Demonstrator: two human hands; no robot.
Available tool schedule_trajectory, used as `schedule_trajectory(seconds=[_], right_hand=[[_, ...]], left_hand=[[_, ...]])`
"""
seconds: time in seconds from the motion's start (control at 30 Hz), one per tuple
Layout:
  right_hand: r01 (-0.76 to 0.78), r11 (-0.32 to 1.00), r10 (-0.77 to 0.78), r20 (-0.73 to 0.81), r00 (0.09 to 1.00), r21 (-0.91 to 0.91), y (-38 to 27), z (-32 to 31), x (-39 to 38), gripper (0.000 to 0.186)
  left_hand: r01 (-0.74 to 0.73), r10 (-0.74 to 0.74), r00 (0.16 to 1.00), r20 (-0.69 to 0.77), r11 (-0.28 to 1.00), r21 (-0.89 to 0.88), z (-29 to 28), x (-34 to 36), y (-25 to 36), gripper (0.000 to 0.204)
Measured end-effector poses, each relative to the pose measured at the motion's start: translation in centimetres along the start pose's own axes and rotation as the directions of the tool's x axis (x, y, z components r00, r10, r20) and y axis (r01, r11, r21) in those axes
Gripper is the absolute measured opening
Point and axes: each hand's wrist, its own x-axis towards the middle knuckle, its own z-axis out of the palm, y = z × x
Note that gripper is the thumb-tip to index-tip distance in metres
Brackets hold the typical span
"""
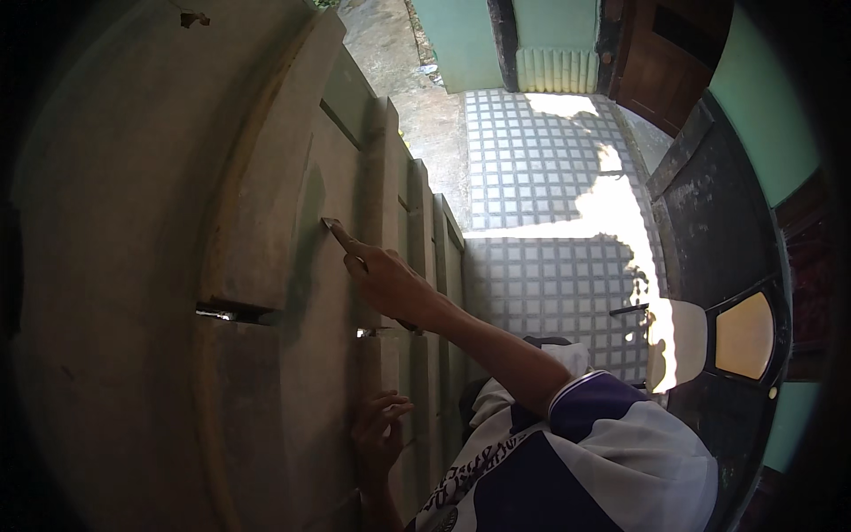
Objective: Scraping and patching a wall or ceiling surface using a putty knife.
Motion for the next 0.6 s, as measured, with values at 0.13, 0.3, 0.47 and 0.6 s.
schedule_trajectory(seconds=[0.13, 0.3, 0.47, 0.6], right_hand=[[-0.136, 0.990, 0.133, 0.068, 0.989, 0.045, -1.9, -1.3, 0.1, 0.055], [-0.015, 0.998, 0.019, -0.073, 0.997, 0.054, -1.0, 1.1, 0.7, 0.054], [0.010, 0.999, -0.007, -0.078, 0.997, 0.035, -0.5, 1.8, 0.8, 0.053], [-0.001, 0.998, 0.007, -0.101, 0.995, 0.061, -0.4, 1.6, 1.0, 0.052]], left_hand=[[-0.024, 0.024, 1.000, -0.012, 1.000, 0.005, 0.2, 0.6, 0.2, 0.028], [0.040, -0.039, 0.999, -0.030, 0.999, 0.028, 0.1, -0.1, -0.5, 0.031], [-0.001, 0.003, 0.999, -0.042, 0.998, 0.065, 0.0, 0.2, -0.3, 0.031], [0.009, -0.006, 0.999, -0.053, 0.998, 0.065, 0.1, 0.1, -0.3, 0.032]])
